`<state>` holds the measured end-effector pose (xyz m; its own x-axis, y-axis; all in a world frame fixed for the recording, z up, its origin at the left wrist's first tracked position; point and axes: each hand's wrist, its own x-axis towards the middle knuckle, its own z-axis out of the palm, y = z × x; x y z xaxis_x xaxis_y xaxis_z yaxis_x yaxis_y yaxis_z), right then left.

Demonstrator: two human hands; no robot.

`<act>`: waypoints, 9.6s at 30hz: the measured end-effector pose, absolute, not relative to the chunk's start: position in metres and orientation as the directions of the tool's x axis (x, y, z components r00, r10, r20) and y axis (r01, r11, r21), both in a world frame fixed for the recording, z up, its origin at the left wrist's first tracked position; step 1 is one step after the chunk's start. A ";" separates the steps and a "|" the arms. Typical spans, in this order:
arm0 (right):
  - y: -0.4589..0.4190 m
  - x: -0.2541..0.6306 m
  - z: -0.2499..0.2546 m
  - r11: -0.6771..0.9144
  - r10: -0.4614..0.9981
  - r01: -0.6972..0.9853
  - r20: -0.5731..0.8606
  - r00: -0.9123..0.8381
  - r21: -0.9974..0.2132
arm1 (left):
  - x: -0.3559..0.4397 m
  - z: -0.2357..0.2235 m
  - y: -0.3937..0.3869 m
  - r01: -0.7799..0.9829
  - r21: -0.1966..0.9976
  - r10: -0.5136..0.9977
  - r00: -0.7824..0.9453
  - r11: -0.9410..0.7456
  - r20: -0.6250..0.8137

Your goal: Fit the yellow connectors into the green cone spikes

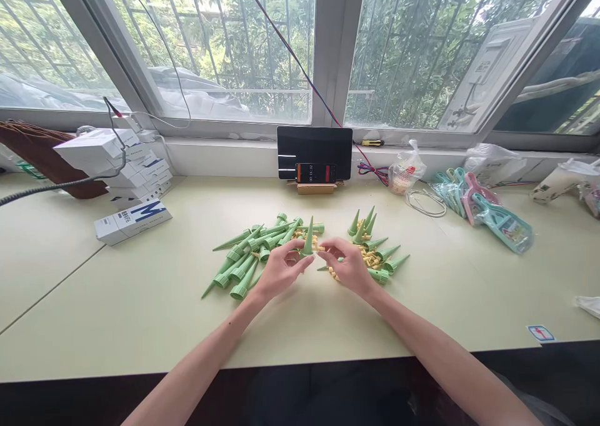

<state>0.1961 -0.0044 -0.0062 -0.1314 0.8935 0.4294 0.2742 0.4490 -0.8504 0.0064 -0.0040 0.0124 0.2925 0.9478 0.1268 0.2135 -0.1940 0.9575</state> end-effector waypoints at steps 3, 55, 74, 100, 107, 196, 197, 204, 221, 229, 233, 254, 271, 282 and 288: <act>-0.004 0.196 -0.006 0.447 0.895 0.275 0.426 -0.134 -0.851 | 0.006 0.012 -0.004 0.215 0.956 0.947 0.294 -0.197 0.129; -0.004 0.197 -0.006 0.426 0.903 0.286 0.385 -0.191 -0.858 | 0.006 0.010 -0.003 0.222 0.953 0.948 0.286 -0.205 0.138; -0.005 0.197 -0.004 0.390 0.919 0.302 0.344 -0.195 -0.870 | 0.008 0.017 -0.006 0.209 0.951 0.932 0.330 -0.229 0.152; -0.004 0.197 -0.008 0.383 0.919 0.318 0.325 -0.222 -0.867 | 0.005 0.011 -0.005 0.241 0.934 0.921 0.352 -0.263 0.169; -0.006 0.197 -0.005 0.395 0.916 0.292 0.348 -0.201 -0.871 | 0.007 0.017 -0.005 0.224 0.947 0.936 0.317 -0.229 0.152; -0.004 0.198 -0.010 0.448 0.877 0.318 0.342 -0.337 -0.835 | 0.004 0.016 -0.001 0.120 0.986 0.888 0.458 -0.119 0.051; -0.004 0.198 -0.009 0.449 0.876 0.309 0.345 -0.337 -0.838 | 0.004 0.015 -0.001 0.108 0.987 0.888 0.458 -0.115 0.054; -0.006 0.196 -0.005 0.502 0.854 0.273 0.421 -0.306 -0.821 | 0.004 0.014 0.001 0.056 0.995 0.901 0.430 -0.082 0.051; -0.004 0.196 -0.013 0.544 0.831 0.314 0.448 -0.331 -0.778 | 0.005 0.017 0.000 -0.005 0.997 0.884 0.464 -0.071 0.066; -0.003 0.196 -0.015 0.544 0.825 0.310 0.430 -0.365 -0.780 | 0.004 0.016 -0.001 0.015 0.995 0.873 0.480 -0.101 0.081; -0.003 0.197 -0.016 0.558 0.817 0.329 0.434 -0.381 -0.762 | 0.004 0.016 -0.001 0.022 0.995 0.868 0.490 -0.100 0.076; -0.002 0.198 -0.017 0.619 0.773 0.379 0.450 -0.446 -0.688 | 0.006 0.020 -0.005 0.043 0.994 0.868 0.491 -0.104 0.070; -0.005 0.195 -0.012 0.565 0.809 0.347 0.423 -0.408 -0.748 | 0.004 0.013 0.001 0.024 0.992 0.879 0.466 -0.125 0.099; -0.004 0.196 -0.016 0.622 0.771 0.360 0.462 -0.439 -0.695 | 0.005 0.015 -0.001 0.046 0.992 0.881 0.467 -0.116 0.081; -0.004 0.196 -0.016 0.627 0.768 0.381 0.460 -0.446 -0.679 | 0.006 0.017 -0.002 0.043 0.992 0.878 0.471 -0.118 0.084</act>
